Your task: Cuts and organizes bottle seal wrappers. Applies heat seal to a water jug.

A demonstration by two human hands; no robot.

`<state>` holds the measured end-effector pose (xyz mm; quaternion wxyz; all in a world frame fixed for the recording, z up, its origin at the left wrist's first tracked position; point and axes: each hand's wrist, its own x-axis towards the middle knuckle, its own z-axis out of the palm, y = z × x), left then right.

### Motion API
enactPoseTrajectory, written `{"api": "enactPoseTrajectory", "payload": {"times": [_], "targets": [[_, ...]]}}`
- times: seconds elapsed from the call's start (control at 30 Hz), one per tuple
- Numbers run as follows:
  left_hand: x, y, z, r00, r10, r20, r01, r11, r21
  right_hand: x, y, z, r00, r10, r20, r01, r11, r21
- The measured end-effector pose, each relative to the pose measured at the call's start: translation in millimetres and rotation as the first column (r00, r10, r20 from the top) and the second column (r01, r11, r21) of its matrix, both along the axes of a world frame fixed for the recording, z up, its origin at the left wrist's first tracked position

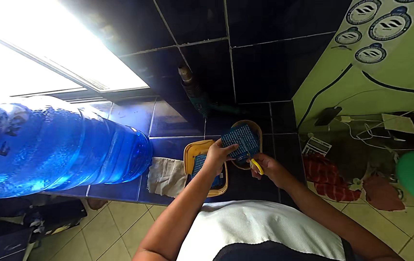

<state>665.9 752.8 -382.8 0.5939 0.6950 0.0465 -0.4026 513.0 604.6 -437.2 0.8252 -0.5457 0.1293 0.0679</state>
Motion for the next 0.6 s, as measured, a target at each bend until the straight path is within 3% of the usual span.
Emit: {"api": "enactPoseTrajectory", "payload": {"times": [0.27, 0.6], "targets": [[-2.5, 3.0, -1.8, 0.999, 0.033, -0.032, -0.034, 0.999, -0.029, -6.3, 4.9, -2.9, 1.0, -0.012, -0.015, 0.011, 1.0, -0.026], [-9.2, 4.2, 2.6, 0.997, -0.055, -0.049, 0.055, 0.998, 0.002, -3.6, 9.5, 1.1, 0.998, -0.056, 0.005, 0.056, 0.998, 0.025]]}}
